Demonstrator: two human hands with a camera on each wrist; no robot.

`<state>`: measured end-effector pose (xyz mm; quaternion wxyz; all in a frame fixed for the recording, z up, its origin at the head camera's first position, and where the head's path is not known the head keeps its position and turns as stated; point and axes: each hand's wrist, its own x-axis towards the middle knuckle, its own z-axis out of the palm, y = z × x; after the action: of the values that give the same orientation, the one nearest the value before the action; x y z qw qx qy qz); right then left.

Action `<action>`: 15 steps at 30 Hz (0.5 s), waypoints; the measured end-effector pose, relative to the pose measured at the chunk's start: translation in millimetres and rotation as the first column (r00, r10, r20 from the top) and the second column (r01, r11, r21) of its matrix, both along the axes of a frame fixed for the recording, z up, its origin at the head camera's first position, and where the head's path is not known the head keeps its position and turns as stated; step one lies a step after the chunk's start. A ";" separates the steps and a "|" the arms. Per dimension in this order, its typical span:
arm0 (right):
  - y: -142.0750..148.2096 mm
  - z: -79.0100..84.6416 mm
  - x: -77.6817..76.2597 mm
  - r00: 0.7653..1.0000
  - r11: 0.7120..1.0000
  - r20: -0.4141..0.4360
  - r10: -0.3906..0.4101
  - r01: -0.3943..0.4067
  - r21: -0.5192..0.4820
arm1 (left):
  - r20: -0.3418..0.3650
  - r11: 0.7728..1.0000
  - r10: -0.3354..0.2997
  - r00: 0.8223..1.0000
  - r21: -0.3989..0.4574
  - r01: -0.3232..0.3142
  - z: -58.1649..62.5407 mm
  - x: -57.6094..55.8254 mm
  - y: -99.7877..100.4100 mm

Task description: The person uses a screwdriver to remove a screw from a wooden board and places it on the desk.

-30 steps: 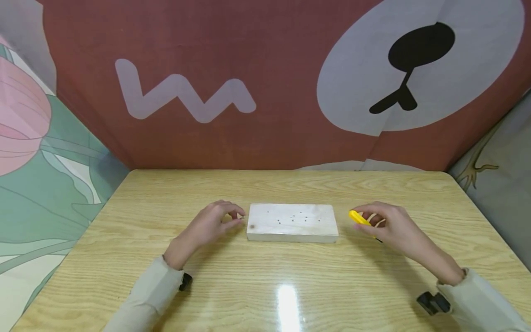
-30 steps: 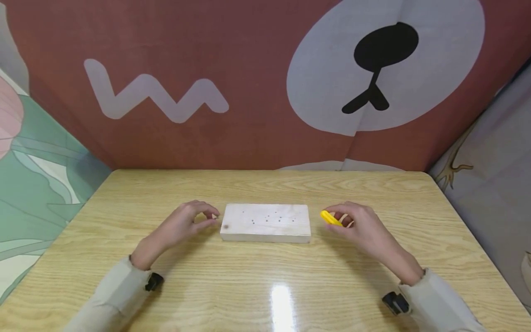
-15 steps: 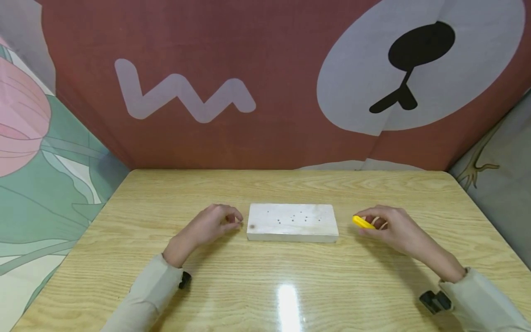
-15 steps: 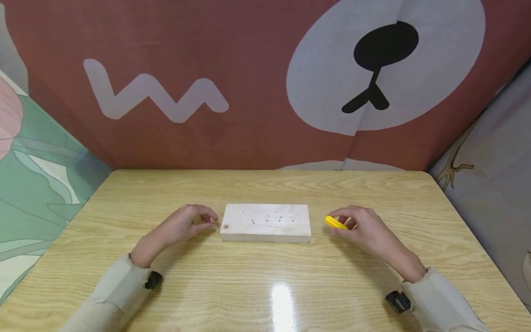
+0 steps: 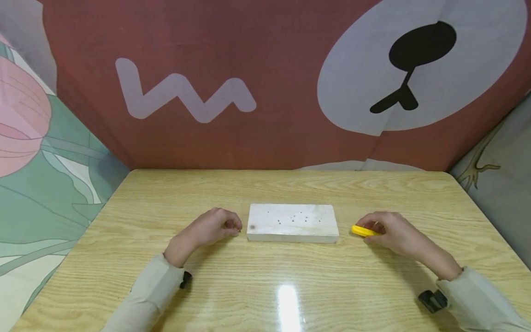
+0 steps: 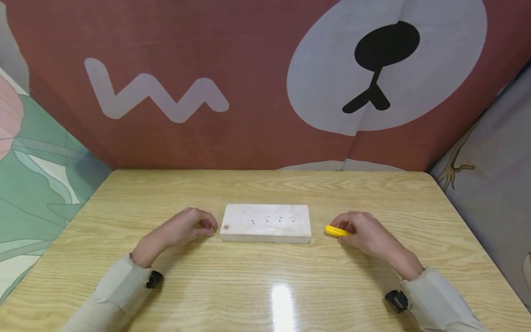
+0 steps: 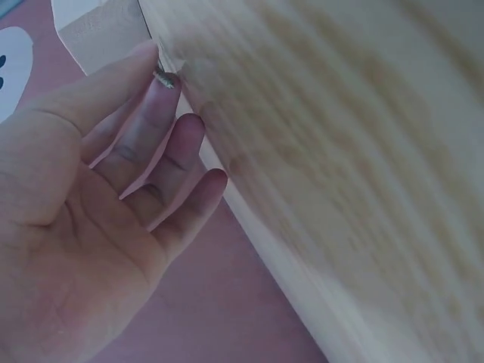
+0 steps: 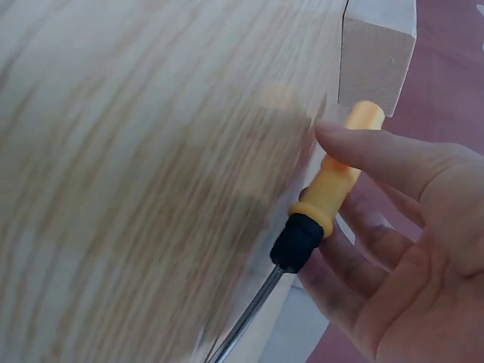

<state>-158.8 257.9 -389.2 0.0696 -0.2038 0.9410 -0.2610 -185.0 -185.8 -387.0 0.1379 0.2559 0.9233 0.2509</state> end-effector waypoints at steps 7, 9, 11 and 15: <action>1.2 -2.6 -1.1 0.998 0.999 0.049 0.044 -0.043 -0.020 | 0.023 1.000 0.015 1.000 -0.015 -0.014 -0.4 -0.1 2.1; 2.7 -2.8 -1.5 0.996 0.998 0.065 0.056 -0.054 -0.034 | 0.019 1.000 0.014 1.000 -0.016 -0.014 -1.2 -0.6 2.3; 4.1 -2.9 -2.0 0.994 0.996 0.078 0.072 -0.068 -0.050 | 0.018 1.000 0.016 1.000 -0.020 -0.016 -1.6 -1.0 2.3; 5.7 -1.4 -3.4 0.992 0.993 0.076 0.102 -0.097 -0.065 | 0.017 1.000 0.015 1.000 -0.021 -0.015 -1.9 -1.5 1.9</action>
<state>-162.3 263.6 -390.6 0.1136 -0.2418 0.9177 -0.2940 -186.5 -183.9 -388.9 0.1465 0.2454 0.9266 0.2444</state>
